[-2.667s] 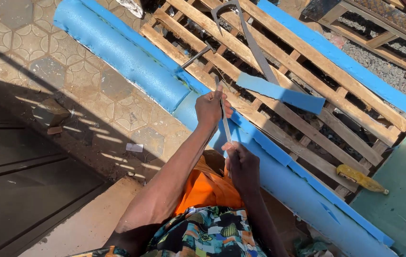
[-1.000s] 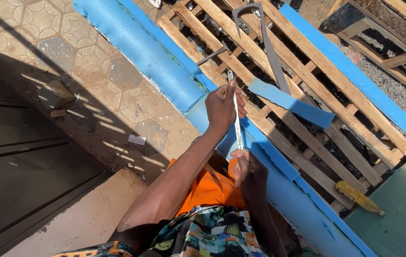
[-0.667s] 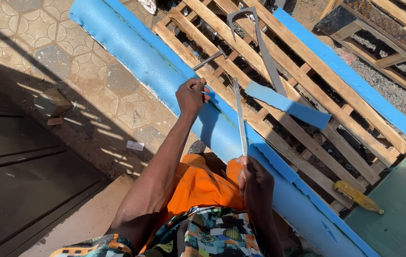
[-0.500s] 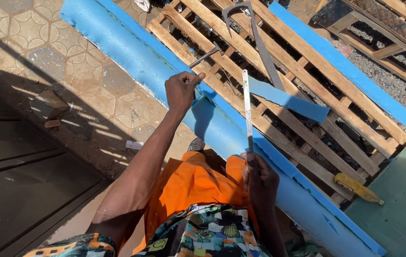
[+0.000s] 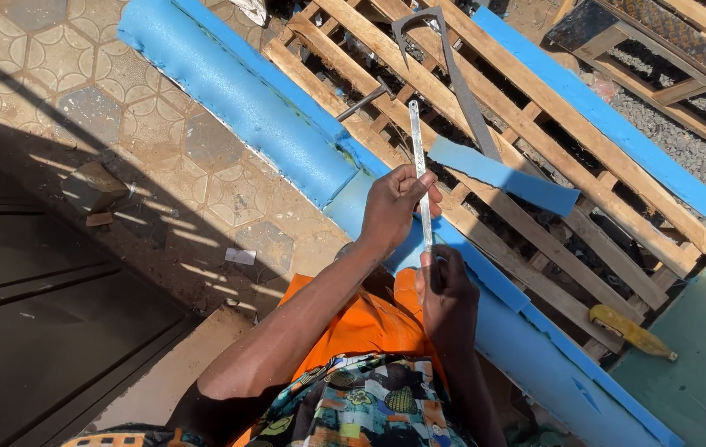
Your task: Applying adhesive to foam strips and attaching them to a wooden furniture frame, followed by trimming the foam with a saw blade.
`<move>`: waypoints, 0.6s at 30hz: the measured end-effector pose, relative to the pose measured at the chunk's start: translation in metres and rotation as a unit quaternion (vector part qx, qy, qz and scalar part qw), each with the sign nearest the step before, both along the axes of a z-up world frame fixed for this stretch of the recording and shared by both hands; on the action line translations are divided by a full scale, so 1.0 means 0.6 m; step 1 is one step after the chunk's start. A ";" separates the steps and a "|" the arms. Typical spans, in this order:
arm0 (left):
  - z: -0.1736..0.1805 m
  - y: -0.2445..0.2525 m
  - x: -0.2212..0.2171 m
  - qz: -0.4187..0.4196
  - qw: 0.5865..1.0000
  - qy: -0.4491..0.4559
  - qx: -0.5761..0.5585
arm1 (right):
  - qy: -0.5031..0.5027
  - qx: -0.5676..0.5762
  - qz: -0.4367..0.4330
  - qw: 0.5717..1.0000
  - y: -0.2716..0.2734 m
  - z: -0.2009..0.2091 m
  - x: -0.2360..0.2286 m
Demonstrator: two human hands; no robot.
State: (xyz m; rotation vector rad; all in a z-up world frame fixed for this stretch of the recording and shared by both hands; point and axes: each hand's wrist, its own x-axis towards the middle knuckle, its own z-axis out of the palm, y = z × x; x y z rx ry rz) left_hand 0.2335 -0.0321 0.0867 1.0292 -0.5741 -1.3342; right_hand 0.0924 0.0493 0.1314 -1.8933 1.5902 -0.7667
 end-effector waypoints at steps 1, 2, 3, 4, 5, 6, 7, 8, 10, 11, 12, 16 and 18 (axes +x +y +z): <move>0.016 0.002 -0.001 0.010 0.998 -0.055 0.025 | -0.011 0.031 0.004 0.999 0.004 0.014 0.011; 0.031 0.005 -0.002 0.021 0.992 -0.110 0.049 | -0.023 0.061 0.007 0.998 0.007 0.028 0.022; 0.034 0.005 -0.004 0.023 0.992 -0.110 0.050 | -0.023 0.062 0.009 0.998 0.006 0.026 0.021; 0.037 0.006 -0.007 0.041 0.992 -0.104 0.058 | -0.021 0.058 0.015 0.998 0.005 0.023 0.020; 0.040 0.007 -0.007 0.057 0.991 -0.099 0.067 | -0.021 0.055 0.019 0.998 0.004 0.021 0.021; 0.035 0.009 -0.006 0.058 0.991 -0.101 0.069 | -0.022 0.056 0.020 0.998 0.010 0.018 0.027; 0.030 0.009 -0.008 0.084 0.988 -0.110 0.063 | -0.077 0.071 0.032 0.994 0.014 0.015 0.032; 0.025 0.008 -0.009 0.109 0.985 -0.118 0.056 | -0.132 0.086 0.044 0.986 0.017 0.013 0.037; 0.045 0.011 -0.004 0.113 0.985 -0.107 0.070 | -0.140 0.095 0.043 0.985 0.019 0.026 0.045; 0.055 0.010 -0.002 0.114 0.986 -0.096 0.079 | -0.149 0.100 0.041 0.983 0.018 0.034 0.050; 0.055 0.008 -0.001 0.114 0.986 -0.096 0.080 | -0.149 0.101 0.040 0.983 0.018 0.030 0.046; 0.041 0.004 -0.013 0.072 0.993 -0.070 0.062 | -0.125 0.101 0.017 0.987 0.018 0.023 0.037; 0.033 0.007 -0.016 0.078 0.989 -0.096 0.085 | -0.140 0.113 0.017 0.983 0.022 0.017 0.041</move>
